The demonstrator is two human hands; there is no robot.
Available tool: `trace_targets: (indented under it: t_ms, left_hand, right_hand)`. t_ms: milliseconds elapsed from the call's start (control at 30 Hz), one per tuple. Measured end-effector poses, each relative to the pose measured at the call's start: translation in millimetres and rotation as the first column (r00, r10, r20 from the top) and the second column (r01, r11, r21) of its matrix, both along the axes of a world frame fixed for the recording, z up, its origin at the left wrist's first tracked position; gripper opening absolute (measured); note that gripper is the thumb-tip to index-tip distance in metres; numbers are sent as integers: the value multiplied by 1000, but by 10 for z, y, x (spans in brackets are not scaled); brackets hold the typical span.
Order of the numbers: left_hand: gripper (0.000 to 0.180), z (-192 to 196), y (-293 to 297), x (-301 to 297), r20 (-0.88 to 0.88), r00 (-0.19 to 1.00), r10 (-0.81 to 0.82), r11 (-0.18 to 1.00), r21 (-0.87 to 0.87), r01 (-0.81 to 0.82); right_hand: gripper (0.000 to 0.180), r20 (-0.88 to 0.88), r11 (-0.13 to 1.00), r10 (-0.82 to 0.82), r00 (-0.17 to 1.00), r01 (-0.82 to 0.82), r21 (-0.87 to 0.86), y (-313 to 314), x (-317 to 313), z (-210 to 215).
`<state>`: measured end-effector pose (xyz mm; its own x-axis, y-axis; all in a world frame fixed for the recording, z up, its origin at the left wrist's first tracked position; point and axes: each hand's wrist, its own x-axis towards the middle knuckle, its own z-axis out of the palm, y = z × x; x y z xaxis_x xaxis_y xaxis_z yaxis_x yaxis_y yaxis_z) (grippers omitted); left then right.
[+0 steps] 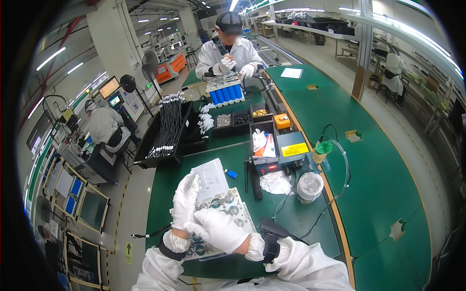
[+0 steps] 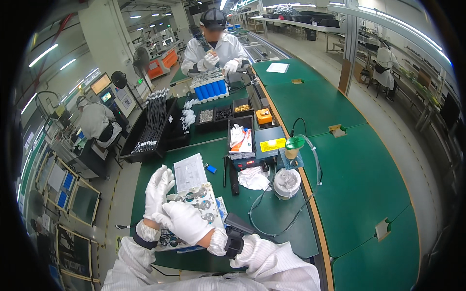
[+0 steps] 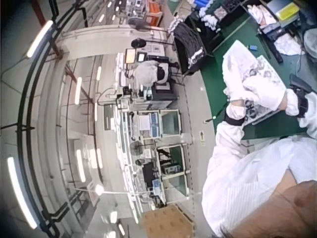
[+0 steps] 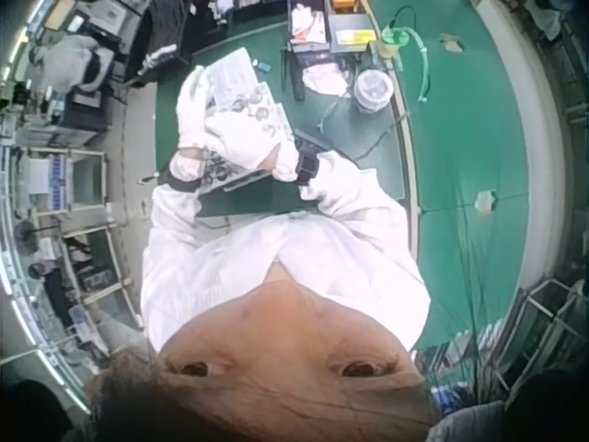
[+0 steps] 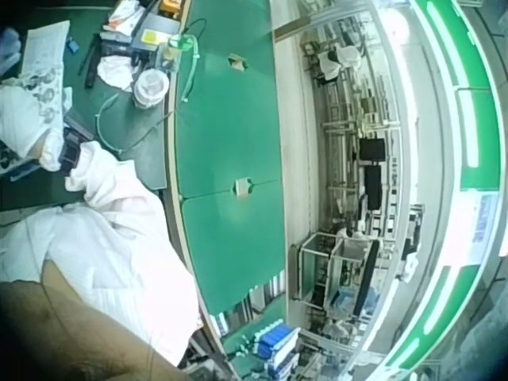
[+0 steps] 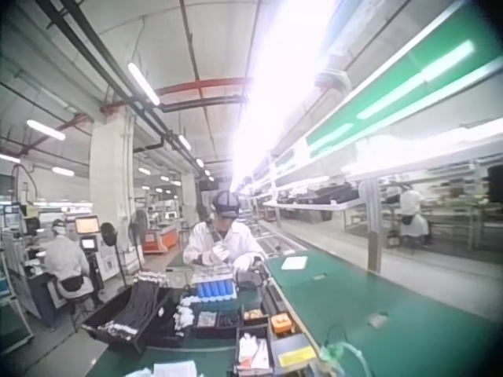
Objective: Assembling and inspecting battery packs at an industrial workstation.
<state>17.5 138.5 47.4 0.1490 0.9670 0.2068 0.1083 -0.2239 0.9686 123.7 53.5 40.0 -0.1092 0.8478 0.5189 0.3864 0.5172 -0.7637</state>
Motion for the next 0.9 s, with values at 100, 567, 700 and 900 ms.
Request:
trace_targets:
  t_ms: [100,567,700,900]
  left_hand:
    - [52,218,-215,141,-9,995,-101,993,-59,100]
    - [64,-59,-236,-246,-969,247,31,699,198,688]
    - [67,-101,-167,-24,-983,171,67,739,164,653]
    - [71,-48,26,163,-990,-82,-118,732,-143,666]
  right_hand:
    - [31,112,985,150,982,-139,-99,-239,-87,-9]
    - [19,266,950,-311,912,294,104,-583,409,-593]
    - [20,328,920,-390,860,348,182,-517,368,-688]
    - [21,249,905,-409,878,354,237,-451,355,-745]
